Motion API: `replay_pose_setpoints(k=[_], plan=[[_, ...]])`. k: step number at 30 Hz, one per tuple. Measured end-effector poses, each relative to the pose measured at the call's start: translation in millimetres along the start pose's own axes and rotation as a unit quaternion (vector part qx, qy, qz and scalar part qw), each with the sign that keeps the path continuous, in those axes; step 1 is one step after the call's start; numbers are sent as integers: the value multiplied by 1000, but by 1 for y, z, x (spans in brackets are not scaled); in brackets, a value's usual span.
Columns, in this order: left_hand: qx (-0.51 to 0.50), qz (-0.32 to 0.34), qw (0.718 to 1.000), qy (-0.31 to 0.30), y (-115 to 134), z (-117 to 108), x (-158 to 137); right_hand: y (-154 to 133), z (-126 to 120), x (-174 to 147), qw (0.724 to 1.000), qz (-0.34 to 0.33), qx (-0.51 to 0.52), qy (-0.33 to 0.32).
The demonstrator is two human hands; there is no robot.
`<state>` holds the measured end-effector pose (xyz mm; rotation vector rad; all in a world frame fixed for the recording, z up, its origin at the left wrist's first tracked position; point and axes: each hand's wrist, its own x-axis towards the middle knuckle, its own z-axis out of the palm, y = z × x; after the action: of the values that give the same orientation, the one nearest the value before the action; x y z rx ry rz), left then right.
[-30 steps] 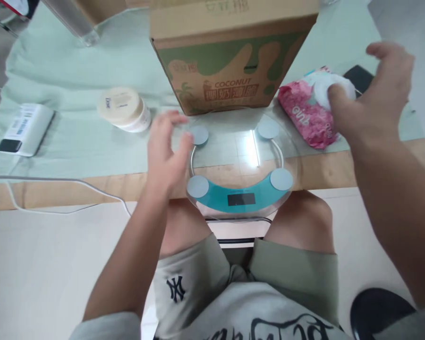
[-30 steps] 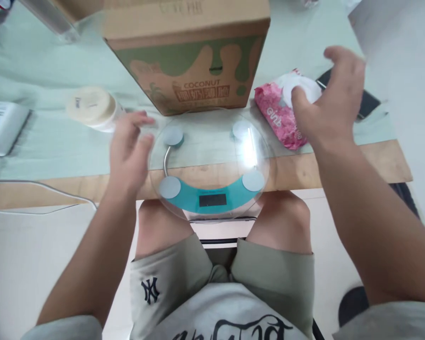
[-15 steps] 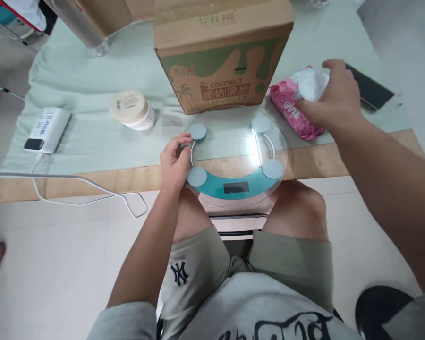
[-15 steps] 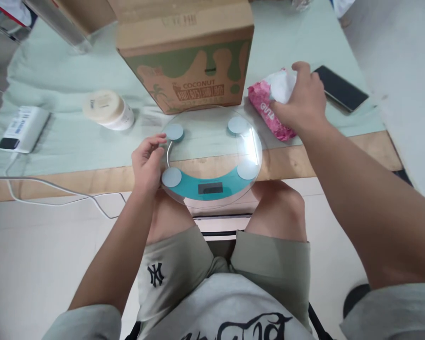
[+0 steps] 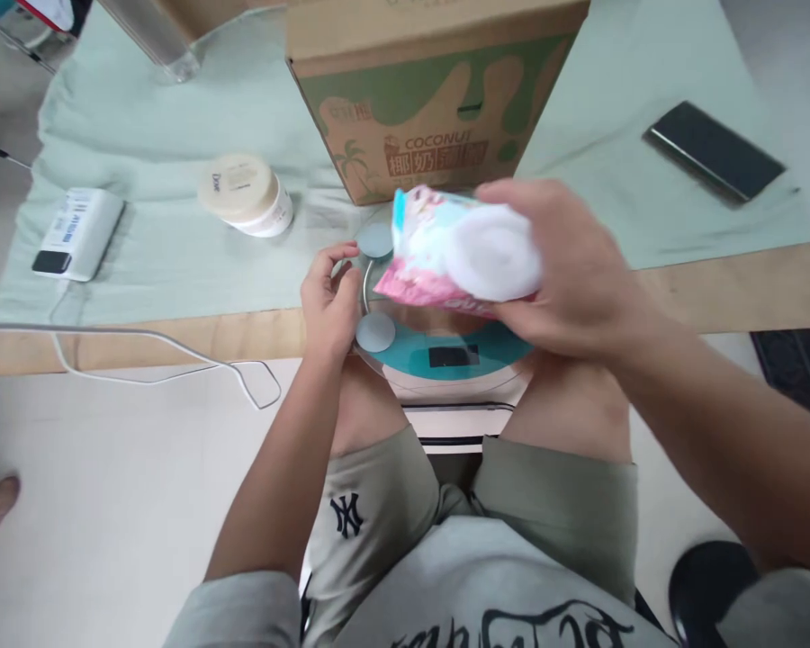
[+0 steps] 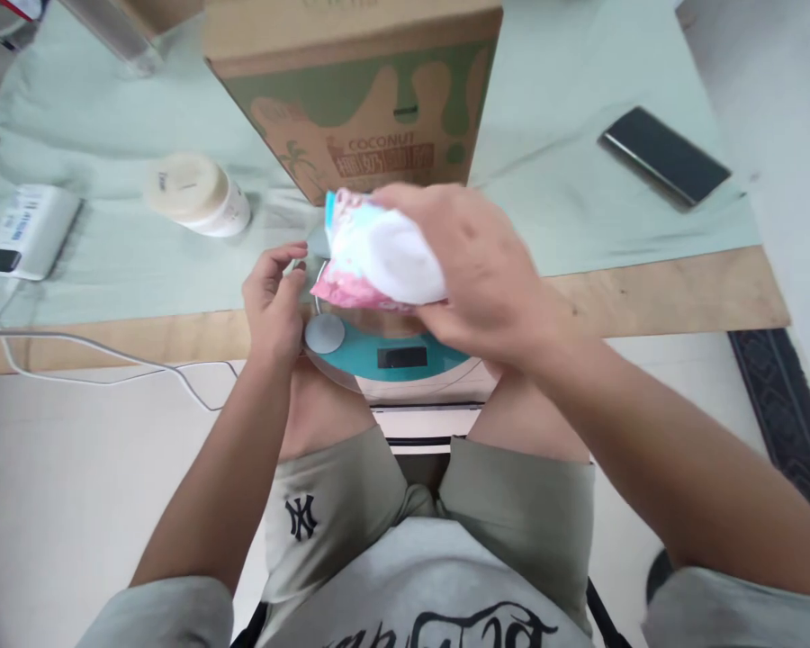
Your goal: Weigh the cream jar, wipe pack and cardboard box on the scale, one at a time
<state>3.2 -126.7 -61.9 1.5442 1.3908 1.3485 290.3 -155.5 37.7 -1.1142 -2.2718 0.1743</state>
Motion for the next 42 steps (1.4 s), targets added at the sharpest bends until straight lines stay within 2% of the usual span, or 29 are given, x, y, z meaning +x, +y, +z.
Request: replay_pose_setpoints(k=[3,4,6,8,9,11,14,29,33,36,38,40,41,42], plan=[[4,0,1000,2,1,1,-1,1,21,7,998,12,17,-60],[6,1,1000,1,1,1,-1,7,24,5,998,25,32,-50],[11,4,1000,-4,2,1,-2,25,25,-5,994,78,79,17],[22,5,1000,-9,2,1,-1,46,28,-21,976,163,112,95],[27,6,1000,-11,2,1,-1,56,31,-30,967,200,110,111],[36,8,999,-9,2,0,0,73,41,-45,957,256,97,98],[44,9,999,-1,2,1,2,85,55,-57,953,282,84,73],[31,15,999,14,1,4,1,87,62,-58,952,287,76,73],[42,12,999,9,0,2,1,89,59,-58,950,273,72,131],[40,25,999,-2,-3,1,2,66,39,-48,947,238,51,209],[31,45,998,-4,-6,1,3,36,23,-33,960,167,30,224],[22,56,998,1,-6,2,3,3,14,-16,988,76,-28,128],[18,56,998,6,-6,3,3,-11,13,-9,995,47,-54,75],[15,50,999,11,-5,3,3,-21,15,-3,995,52,-83,18]])
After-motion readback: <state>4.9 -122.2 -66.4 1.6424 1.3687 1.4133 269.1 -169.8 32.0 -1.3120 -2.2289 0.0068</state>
